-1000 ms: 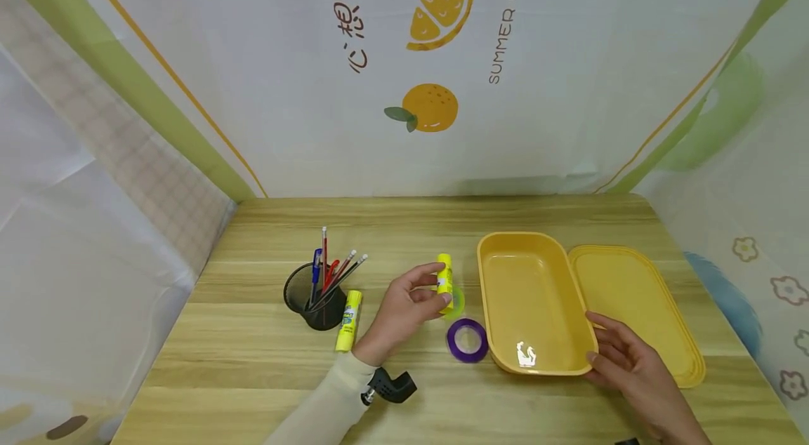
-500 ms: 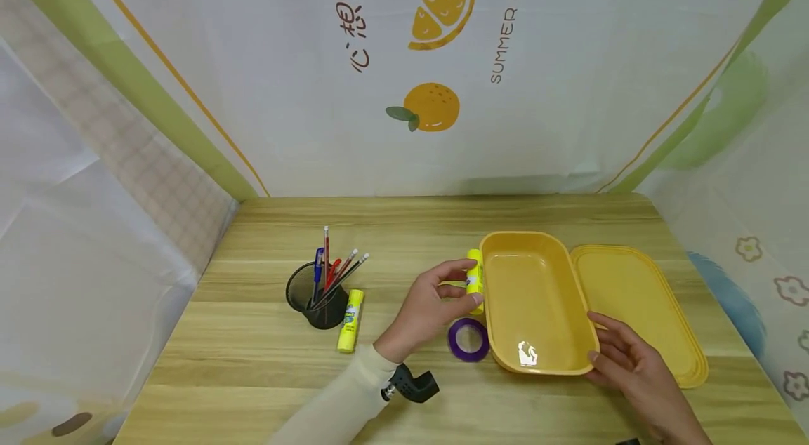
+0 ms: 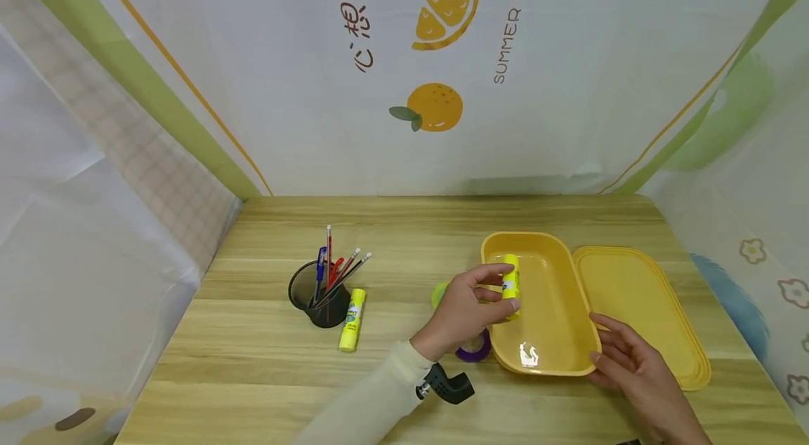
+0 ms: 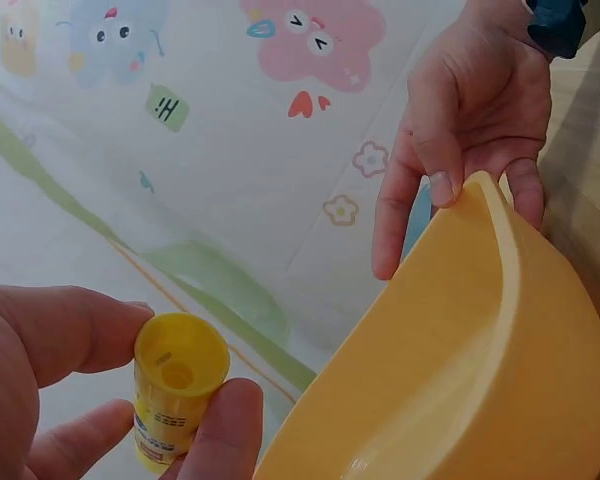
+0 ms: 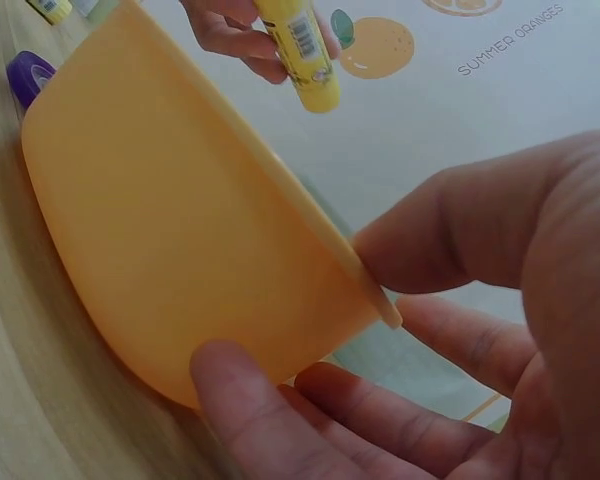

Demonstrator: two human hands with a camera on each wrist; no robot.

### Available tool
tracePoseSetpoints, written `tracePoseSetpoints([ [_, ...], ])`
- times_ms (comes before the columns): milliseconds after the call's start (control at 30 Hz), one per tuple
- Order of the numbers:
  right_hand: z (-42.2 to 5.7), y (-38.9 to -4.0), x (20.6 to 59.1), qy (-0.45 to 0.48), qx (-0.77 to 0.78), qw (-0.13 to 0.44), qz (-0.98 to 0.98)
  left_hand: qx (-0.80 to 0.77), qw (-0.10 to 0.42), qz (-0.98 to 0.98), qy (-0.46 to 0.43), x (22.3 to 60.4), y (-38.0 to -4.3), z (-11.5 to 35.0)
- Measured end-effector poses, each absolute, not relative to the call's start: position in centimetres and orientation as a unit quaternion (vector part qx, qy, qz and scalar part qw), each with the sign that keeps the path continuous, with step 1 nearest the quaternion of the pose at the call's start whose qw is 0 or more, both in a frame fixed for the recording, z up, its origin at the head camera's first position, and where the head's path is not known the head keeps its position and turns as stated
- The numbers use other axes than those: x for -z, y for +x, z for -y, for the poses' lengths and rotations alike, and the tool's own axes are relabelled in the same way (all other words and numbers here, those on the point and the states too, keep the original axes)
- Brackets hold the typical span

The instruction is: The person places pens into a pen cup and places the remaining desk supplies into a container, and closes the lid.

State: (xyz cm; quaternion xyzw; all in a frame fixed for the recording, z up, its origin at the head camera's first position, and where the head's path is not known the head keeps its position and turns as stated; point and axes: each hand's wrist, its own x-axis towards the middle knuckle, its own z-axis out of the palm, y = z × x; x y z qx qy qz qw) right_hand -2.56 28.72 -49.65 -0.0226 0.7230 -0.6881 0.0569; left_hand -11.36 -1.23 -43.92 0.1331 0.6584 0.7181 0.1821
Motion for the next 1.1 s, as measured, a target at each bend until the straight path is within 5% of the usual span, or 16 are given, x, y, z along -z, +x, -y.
tracePoseSetpoints([
  [867, -28.8, -2.7, 50.0, 0.008, 0.684, 0.075, -0.726, -0.646, 0.241, -0.716, 0.111, 44.8, -11.4, -4.2],
  [1100, -28.7, -2.6, 49.9, 0.007, 0.69, 0.072, -0.72, -0.548, 0.224, -0.794, 0.137, 44.8, -11.3, -5.3],
])
